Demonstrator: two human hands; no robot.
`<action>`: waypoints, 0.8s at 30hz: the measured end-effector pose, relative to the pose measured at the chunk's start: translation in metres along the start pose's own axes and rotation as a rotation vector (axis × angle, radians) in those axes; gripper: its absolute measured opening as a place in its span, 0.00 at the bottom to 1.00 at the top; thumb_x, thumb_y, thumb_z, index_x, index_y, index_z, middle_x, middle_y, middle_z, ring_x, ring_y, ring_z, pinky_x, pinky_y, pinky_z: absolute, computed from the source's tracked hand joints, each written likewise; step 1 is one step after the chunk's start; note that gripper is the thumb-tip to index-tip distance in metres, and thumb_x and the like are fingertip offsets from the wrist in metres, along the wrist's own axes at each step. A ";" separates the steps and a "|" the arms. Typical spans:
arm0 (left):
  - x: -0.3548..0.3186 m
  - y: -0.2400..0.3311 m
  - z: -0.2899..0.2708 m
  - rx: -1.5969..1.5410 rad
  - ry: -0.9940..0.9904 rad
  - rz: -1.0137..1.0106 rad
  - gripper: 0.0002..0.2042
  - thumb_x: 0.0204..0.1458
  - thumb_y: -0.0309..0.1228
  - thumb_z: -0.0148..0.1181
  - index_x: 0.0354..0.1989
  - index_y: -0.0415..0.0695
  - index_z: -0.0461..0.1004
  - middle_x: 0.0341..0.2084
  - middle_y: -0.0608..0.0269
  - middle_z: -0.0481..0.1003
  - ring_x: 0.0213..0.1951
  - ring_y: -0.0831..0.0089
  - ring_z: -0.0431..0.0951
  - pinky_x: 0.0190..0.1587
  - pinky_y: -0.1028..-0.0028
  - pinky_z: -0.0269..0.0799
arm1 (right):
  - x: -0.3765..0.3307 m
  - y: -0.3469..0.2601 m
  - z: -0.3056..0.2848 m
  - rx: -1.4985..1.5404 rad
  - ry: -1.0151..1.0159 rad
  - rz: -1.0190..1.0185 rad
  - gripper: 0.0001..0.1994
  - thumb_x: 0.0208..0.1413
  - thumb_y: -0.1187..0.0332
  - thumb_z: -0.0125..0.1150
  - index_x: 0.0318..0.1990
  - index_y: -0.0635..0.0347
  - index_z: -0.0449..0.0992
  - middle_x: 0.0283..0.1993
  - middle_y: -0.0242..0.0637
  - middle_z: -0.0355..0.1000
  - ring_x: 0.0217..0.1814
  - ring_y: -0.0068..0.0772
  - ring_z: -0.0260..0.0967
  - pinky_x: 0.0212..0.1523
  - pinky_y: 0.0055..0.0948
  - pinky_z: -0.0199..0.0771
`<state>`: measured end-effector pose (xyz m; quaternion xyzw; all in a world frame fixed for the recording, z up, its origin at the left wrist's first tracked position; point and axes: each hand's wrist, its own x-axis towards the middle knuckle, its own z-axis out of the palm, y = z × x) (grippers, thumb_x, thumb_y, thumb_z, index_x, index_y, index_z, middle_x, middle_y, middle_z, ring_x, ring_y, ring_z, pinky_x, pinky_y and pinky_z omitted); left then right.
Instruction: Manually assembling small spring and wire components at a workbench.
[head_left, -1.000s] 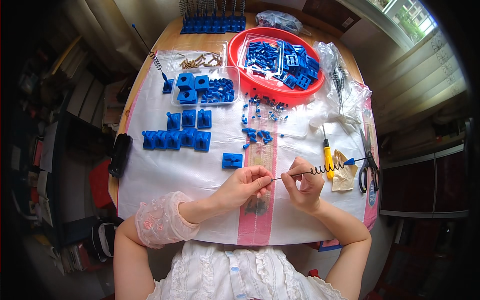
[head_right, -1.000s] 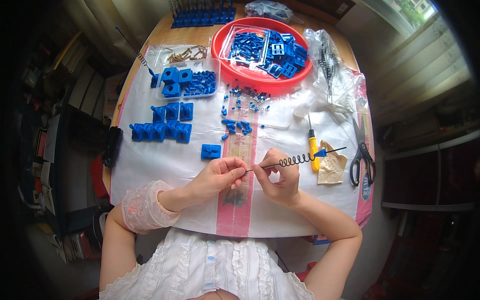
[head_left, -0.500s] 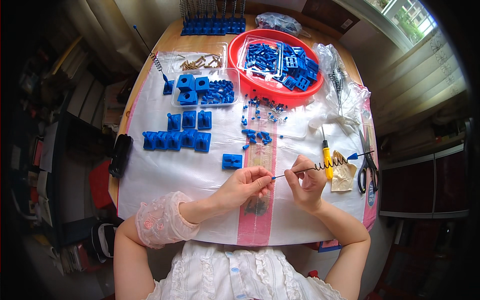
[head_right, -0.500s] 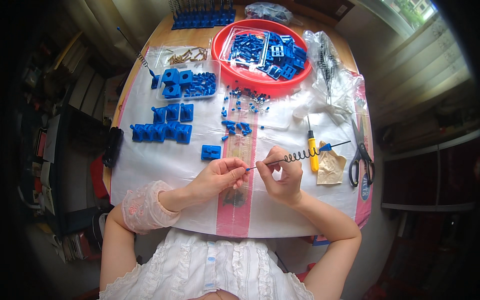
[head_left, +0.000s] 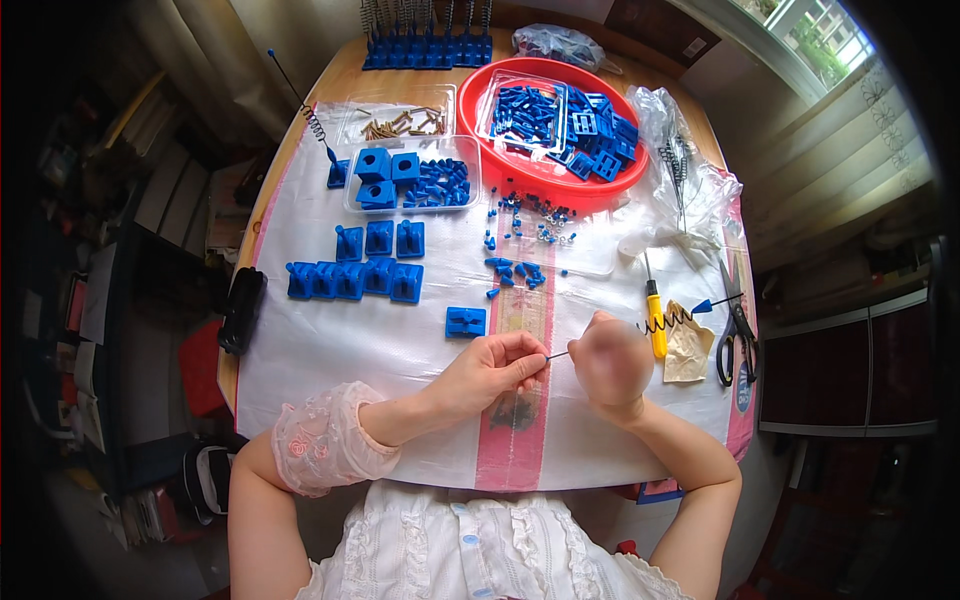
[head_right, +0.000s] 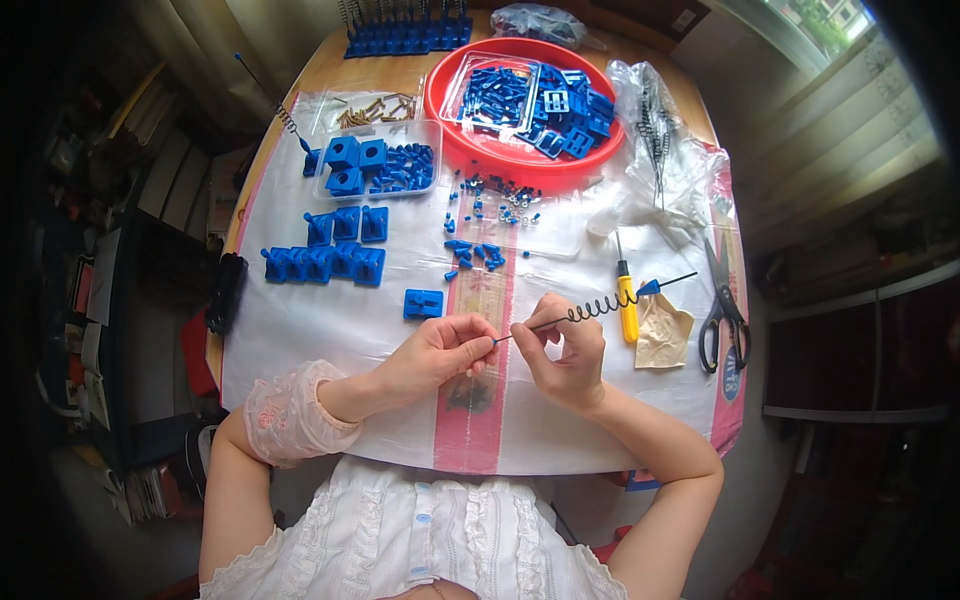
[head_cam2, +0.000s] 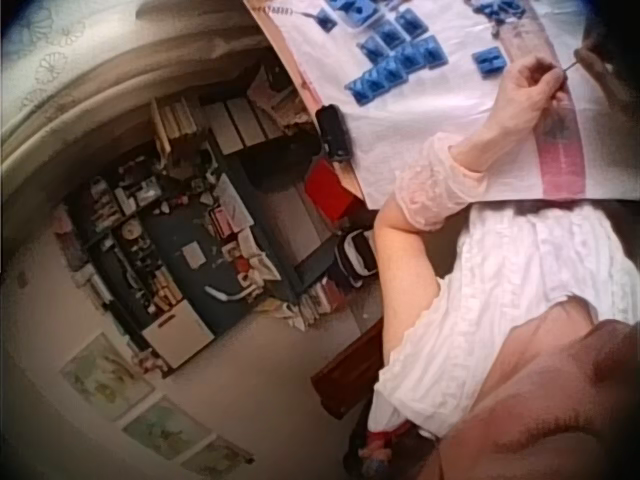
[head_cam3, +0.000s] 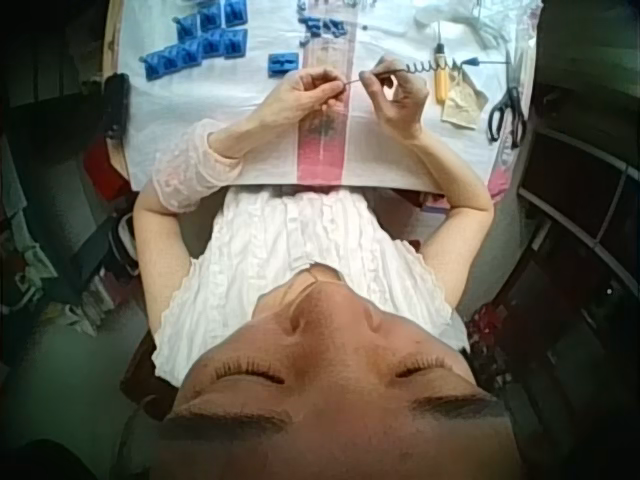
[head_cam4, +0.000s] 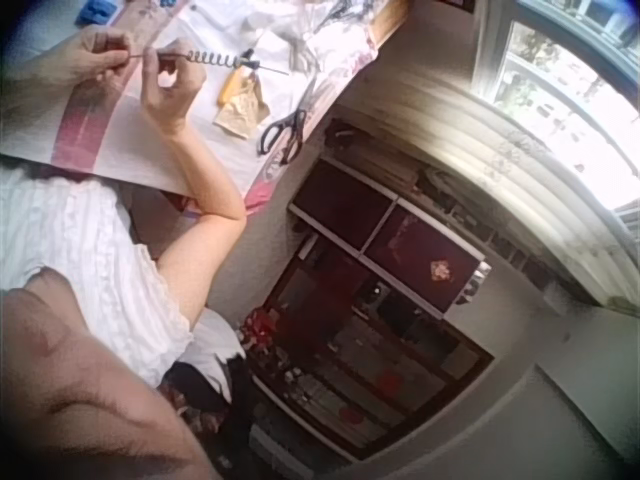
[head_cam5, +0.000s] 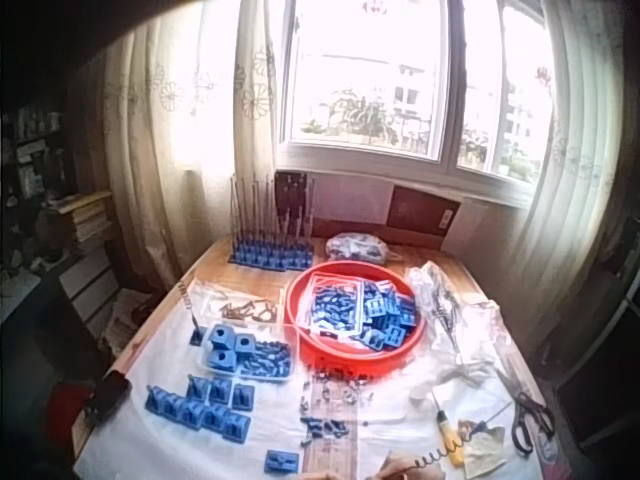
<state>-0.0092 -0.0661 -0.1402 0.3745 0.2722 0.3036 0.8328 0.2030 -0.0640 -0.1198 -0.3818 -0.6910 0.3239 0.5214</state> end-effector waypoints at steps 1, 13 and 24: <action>0.000 0.002 0.001 0.001 0.000 -0.006 0.06 0.68 0.31 0.57 0.47 0.43 0.74 0.36 0.73 0.76 0.35 0.89 0.74 0.42 0.83 0.75 | 0.001 -0.001 -0.001 -0.009 -0.006 -0.005 0.08 0.50 0.85 0.66 0.27 0.63 0.73 0.22 0.32 0.67 0.22 0.20 0.61 0.23 0.22 0.57; -0.010 0.002 0.014 0.286 -0.106 0.026 0.07 0.69 0.31 0.56 0.43 0.39 0.75 0.34 0.68 0.77 0.36 0.82 0.75 0.41 0.77 0.74 | 0.044 -0.071 -0.085 -0.825 -0.864 0.258 0.07 0.50 0.73 0.66 0.25 0.62 0.73 0.24 0.43 0.74 0.28 0.48 0.74 0.32 0.43 0.69; -0.028 0.033 0.043 1.168 -0.167 0.516 0.05 0.58 0.26 0.65 0.40 0.39 0.76 0.34 0.57 0.77 0.36 0.62 0.80 0.40 0.67 0.76 | 0.026 -0.043 -0.083 -1.153 -0.825 0.302 0.05 0.52 0.72 0.64 0.27 0.60 0.76 0.26 0.44 0.76 0.33 0.49 0.76 0.36 0.45 0.71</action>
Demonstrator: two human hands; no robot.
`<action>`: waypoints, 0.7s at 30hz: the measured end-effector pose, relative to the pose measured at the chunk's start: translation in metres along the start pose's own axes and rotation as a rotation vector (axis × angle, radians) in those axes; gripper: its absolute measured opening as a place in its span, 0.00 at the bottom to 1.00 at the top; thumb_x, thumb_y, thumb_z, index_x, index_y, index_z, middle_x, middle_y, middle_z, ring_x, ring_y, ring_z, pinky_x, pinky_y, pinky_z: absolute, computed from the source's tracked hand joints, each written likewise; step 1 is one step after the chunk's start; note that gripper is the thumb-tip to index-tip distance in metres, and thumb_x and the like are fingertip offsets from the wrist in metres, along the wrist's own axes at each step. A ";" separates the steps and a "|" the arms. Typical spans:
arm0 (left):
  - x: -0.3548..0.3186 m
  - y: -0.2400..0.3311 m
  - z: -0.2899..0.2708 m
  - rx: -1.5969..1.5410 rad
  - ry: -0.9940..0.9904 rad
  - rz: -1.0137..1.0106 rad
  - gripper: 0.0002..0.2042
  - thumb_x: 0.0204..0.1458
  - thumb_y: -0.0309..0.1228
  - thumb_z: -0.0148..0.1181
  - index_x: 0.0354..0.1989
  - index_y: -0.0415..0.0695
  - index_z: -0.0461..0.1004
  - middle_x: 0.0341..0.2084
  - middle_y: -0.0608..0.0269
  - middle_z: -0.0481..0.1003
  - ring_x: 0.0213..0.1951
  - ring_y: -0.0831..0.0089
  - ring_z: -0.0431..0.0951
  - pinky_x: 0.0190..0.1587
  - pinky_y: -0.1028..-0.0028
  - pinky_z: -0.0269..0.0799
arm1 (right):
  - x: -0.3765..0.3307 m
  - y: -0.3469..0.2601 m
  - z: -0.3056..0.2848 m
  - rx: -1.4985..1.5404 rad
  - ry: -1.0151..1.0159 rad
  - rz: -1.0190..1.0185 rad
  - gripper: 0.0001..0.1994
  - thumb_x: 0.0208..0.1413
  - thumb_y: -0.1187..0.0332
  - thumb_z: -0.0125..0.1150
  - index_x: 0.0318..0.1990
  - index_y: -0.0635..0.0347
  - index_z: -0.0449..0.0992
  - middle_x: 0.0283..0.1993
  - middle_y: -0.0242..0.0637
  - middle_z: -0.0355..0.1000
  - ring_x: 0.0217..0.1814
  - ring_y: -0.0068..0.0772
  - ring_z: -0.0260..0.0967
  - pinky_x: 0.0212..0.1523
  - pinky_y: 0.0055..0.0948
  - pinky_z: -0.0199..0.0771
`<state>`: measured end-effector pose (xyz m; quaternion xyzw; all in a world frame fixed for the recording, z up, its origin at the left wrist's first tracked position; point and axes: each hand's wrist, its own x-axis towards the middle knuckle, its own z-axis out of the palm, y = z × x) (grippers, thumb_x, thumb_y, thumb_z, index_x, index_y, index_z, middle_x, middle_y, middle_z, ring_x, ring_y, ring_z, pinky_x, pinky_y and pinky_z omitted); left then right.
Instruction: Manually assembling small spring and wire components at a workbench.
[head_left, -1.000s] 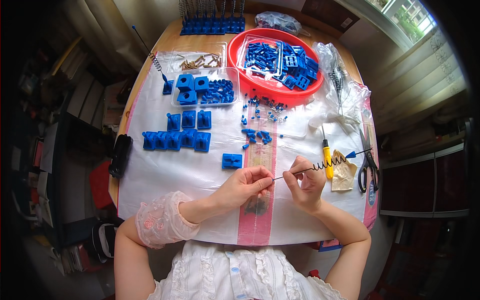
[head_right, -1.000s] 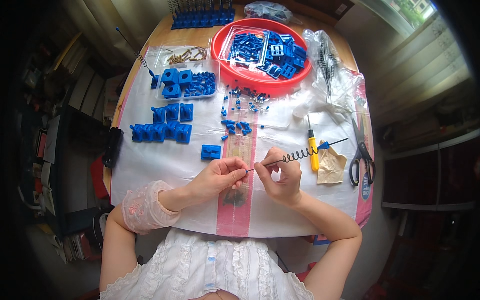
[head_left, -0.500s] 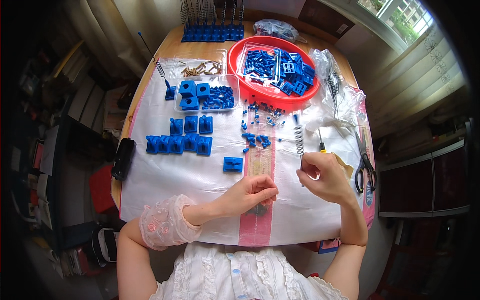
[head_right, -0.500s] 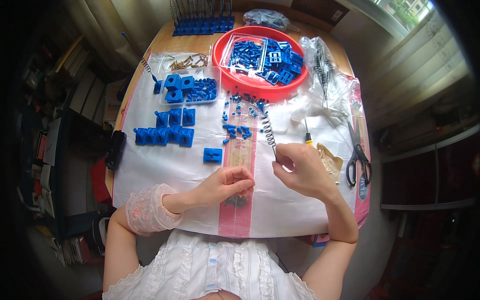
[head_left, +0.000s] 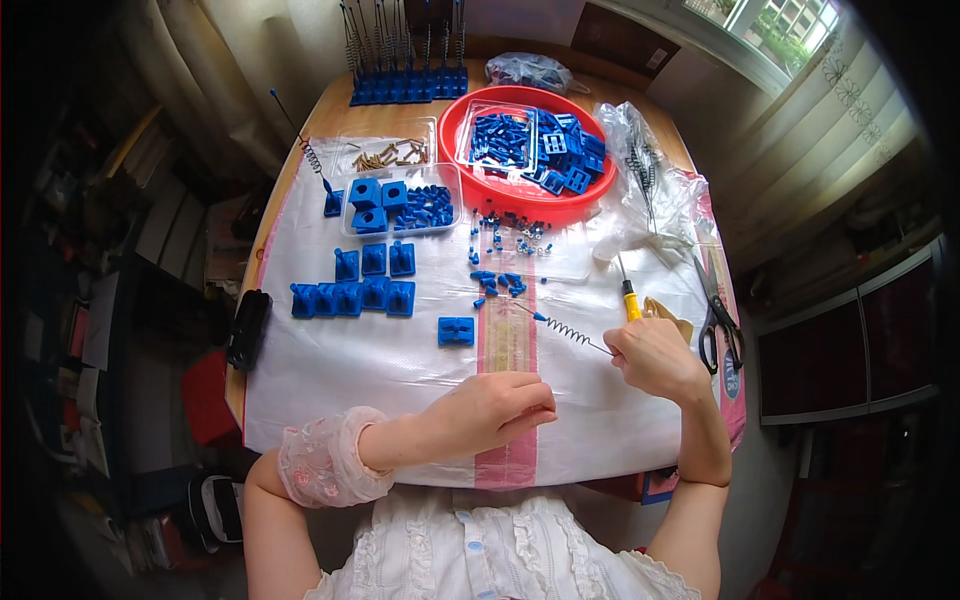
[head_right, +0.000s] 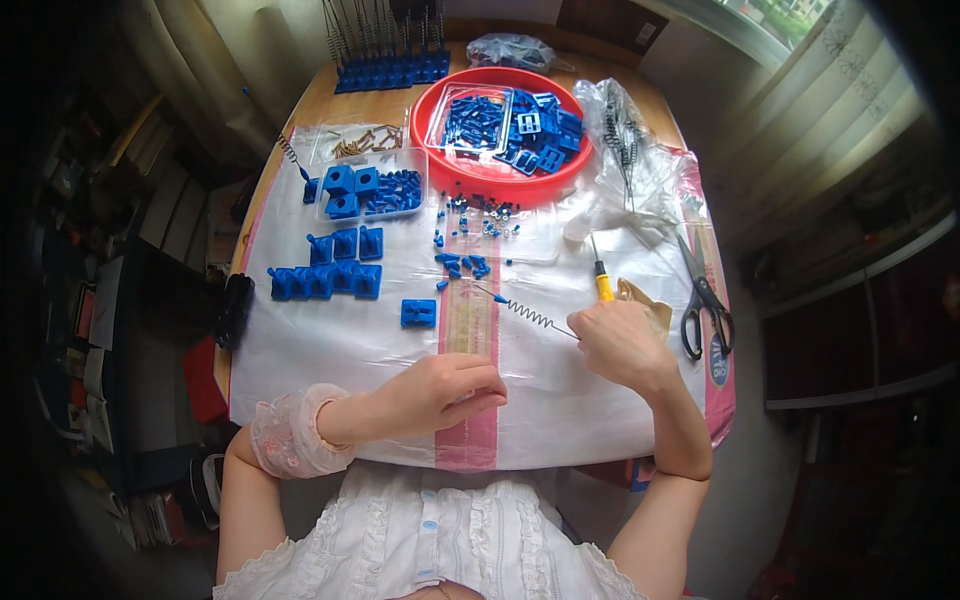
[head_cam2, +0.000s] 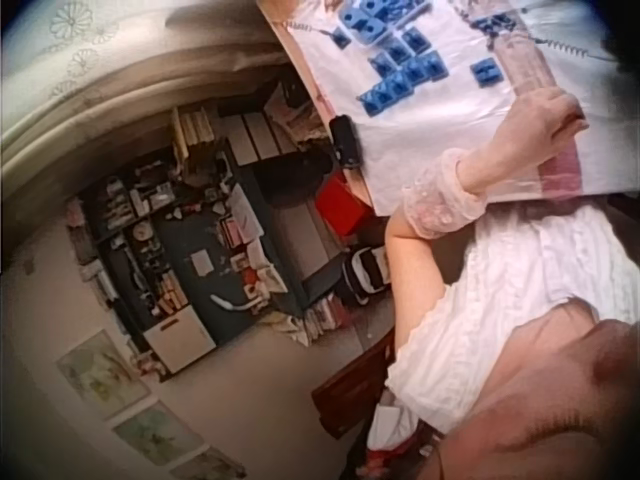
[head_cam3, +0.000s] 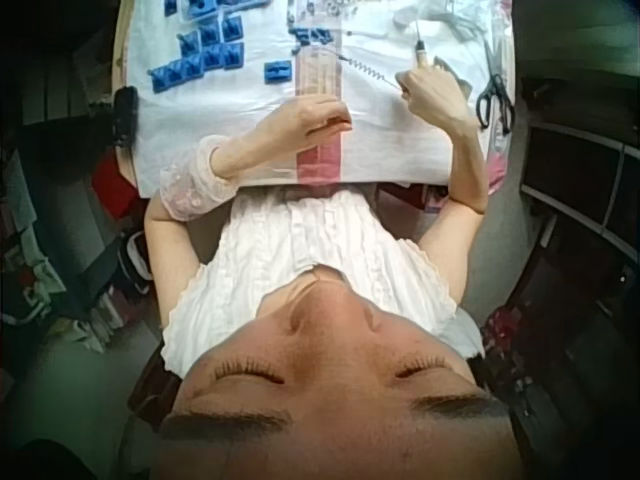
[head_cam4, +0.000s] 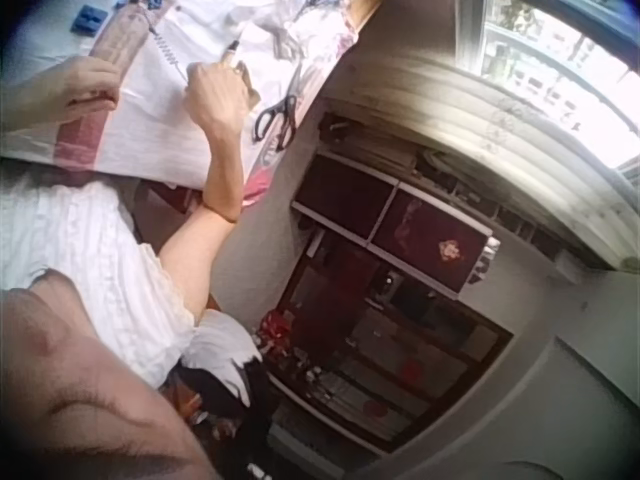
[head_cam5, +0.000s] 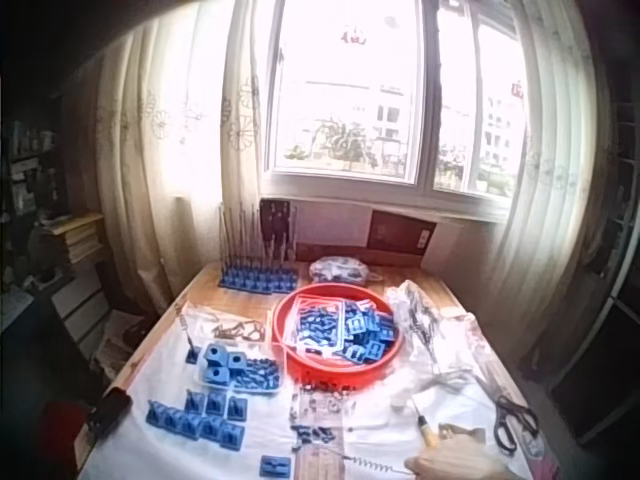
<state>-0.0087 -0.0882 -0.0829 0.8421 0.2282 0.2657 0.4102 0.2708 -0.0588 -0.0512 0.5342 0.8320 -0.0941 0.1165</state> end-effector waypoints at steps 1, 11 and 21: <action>0.000 0.000 -0.002 0.109 0.027 0.027 0.06 0.57 0.25 0.66 0.40 0.40 0.76 0.34 0.57 0.77 0.36 0.60 0.80 0.40 0.66 0.77 | 0.001 -0.002 -0.001 -0.008 0.013 -0.007 0.04 0.52 0.73 0.64 0.27 0.60 0.76 0.26 0.44 0.76 0.33 0.49 0.76 0.37 0.45 0.71; 0.003 -0.010 -0.021 0.747 0.256 0.025 0.07 0.49 0.22 0.66 0.38 0.39 0.79 0.36 0.59 0.78 0.37 0.64 0.81 0.37 0.70 0.79 | -0.004 -0.009 -0.006 0.024 0.167 -0.119 0.05 0.44 0.80 0.58 0.28 0.61 0.78 0.26 0.45 0.76 0.35 0.49 0.78 0.36 0.46 0.75; -0.001 0.007 -0.053 0.603 0.323 -0.185 0.07 0.51 0.24 0.69 0.39 0.39 0.80 0.32 0.58 0.78 0.32 0.64 0.81 0.35 0.67 0.78 | 0.009 -0.012 0.011 -0.003 0.094 -0.034 0.03 0.50 0.73 0.63 0.28 0.62 0.76 0.29 0.48 0.77 0.36 0.51 0.78 0.38 0.46 0.74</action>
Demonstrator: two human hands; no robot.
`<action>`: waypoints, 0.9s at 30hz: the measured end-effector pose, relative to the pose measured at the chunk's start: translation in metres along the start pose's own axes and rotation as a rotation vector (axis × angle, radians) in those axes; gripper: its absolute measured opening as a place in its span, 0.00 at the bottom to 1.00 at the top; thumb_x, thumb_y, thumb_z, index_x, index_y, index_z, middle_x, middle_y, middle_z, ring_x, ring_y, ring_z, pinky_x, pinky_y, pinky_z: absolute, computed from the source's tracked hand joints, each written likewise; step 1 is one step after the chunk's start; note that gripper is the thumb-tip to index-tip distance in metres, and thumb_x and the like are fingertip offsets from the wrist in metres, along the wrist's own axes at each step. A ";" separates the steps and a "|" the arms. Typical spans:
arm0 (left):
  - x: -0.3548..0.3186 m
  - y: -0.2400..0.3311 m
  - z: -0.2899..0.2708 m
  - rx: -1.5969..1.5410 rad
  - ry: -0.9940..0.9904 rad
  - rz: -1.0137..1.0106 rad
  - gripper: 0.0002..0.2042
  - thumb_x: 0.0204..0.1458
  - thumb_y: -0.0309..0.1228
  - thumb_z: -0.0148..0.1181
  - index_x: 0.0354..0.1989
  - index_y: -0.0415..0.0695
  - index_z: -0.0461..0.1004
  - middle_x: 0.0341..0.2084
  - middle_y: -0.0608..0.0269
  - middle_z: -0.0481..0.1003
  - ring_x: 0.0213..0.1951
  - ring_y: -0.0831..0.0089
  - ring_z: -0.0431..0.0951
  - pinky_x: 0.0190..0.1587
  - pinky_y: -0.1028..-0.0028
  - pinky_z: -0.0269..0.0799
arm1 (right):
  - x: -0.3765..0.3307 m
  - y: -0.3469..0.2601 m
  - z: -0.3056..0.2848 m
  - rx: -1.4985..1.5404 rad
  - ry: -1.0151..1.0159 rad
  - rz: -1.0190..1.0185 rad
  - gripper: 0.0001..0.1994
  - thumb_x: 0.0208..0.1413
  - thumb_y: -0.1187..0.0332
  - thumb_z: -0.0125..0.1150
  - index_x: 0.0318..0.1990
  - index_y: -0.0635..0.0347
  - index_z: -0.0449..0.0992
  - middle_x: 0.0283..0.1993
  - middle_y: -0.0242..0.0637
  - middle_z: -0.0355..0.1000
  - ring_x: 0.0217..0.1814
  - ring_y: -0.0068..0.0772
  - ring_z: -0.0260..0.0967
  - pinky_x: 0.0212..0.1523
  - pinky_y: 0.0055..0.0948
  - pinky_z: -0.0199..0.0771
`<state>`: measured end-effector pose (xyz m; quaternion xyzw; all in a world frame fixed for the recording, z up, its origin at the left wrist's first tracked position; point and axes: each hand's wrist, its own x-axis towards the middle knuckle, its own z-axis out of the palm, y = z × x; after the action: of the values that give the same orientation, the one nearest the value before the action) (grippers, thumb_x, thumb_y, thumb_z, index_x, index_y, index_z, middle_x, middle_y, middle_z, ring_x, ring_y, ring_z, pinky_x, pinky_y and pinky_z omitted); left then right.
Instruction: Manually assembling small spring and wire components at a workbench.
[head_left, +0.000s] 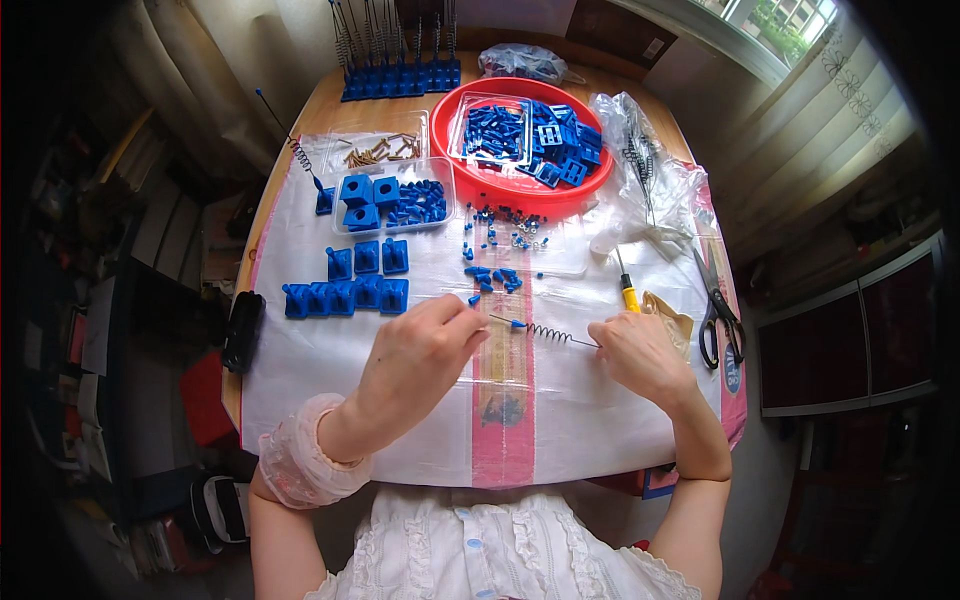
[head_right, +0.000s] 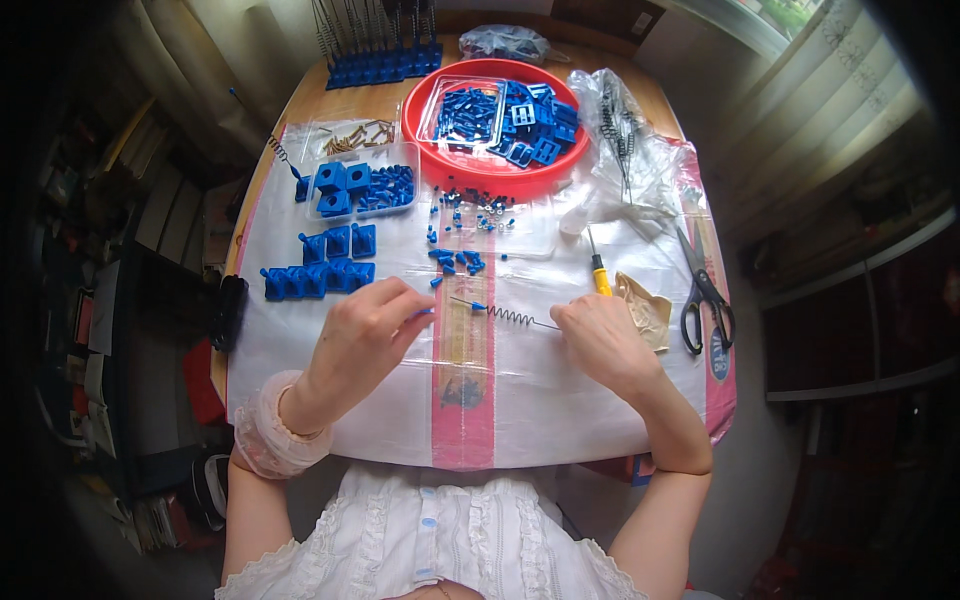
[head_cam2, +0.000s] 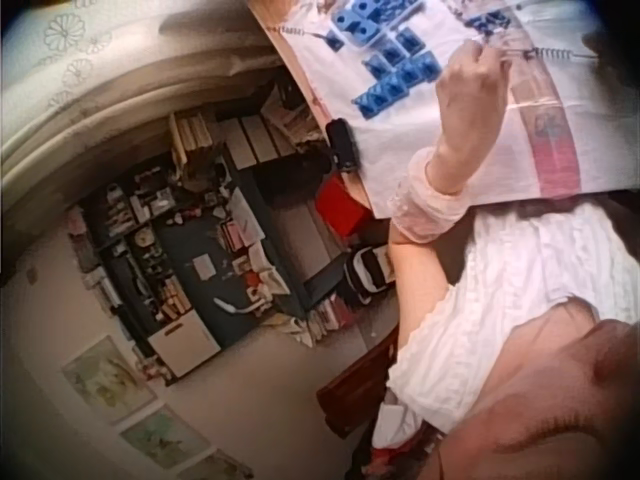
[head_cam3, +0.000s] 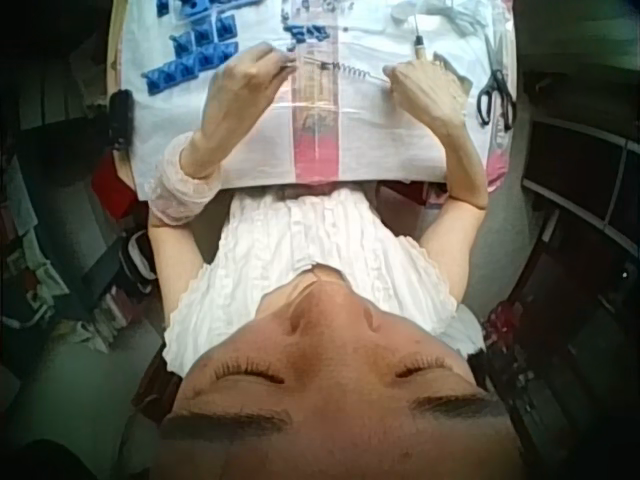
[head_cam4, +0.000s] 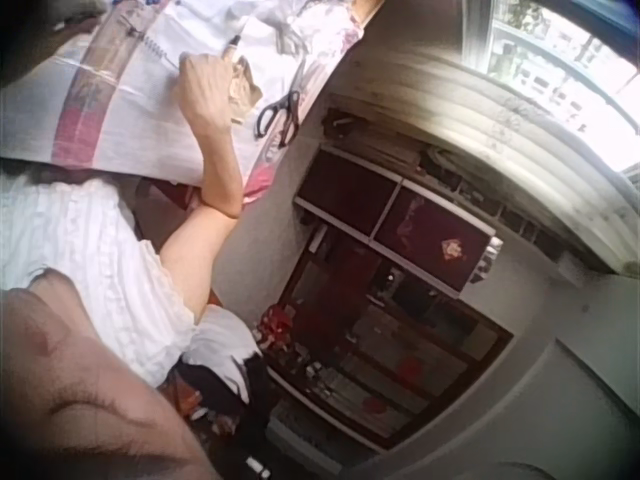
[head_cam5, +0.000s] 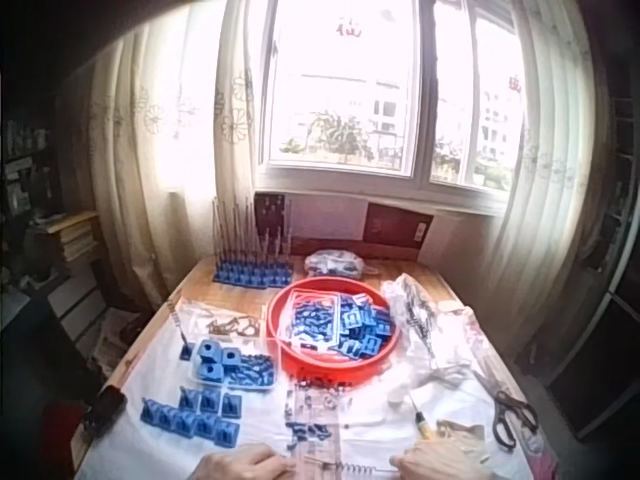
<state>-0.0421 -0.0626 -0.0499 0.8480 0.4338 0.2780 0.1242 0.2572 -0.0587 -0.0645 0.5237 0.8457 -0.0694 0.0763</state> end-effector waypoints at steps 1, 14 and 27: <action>0.002 -0.002 -0.009 -0.003 -0.007 -0.073 0.07 0.52 0.25 0.69 0.38 0.39 0.80 0.32 0.57 0.78 0.34 0.62 0.81 0.37 0.67 0.78 | -0.002 0.003 0.000 0.006 -0.004 0.009 0.04 0.50 0.73 0.64 0.29 0.63 0.76 0.29 0.48 0.77 0.37 0.52 0.78 0.38 0.46 0.74; -0.007 -0.049 -0.007 -0.008 -0.219 -0.247 0.28 0.43 0.28 0.79 0.53 0.33 0.75 0.41 0.51 0.79 0.33 0.65 0.81 0.40 0.68 0.78 | 0.044 0.079 0.007 0.545 0.627 0.222 0.24 0.50 0.65 0.77 0.53 0.65 0.75 0.48 0.41 0.72 0.53 0.38 0.68 0.56 0.36 0.69; -0.013 -0.051 0.015 -0.148 -0.158 -0.305 0.23 0.43 0.28 0.78 0.48 0.37 0.78 0.36 0.59 0.75 0.29 0.70 0.76 0.36 0.70 0.75 | 0.084 0.094 0.032 0.512 0.580 0.213 0.18 0.47 0.66 0.78 0.42 0.65 0.80 0.50 0.40 0.72 0.59 0.46 0.64 0.61 0.38 0.65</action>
<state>-0.0736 -0.0424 -0.0901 0.7800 0.5248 0.2197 0.2605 0.3064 0.0498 -0.1157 0.6084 0.7285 -0.1189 -0.2916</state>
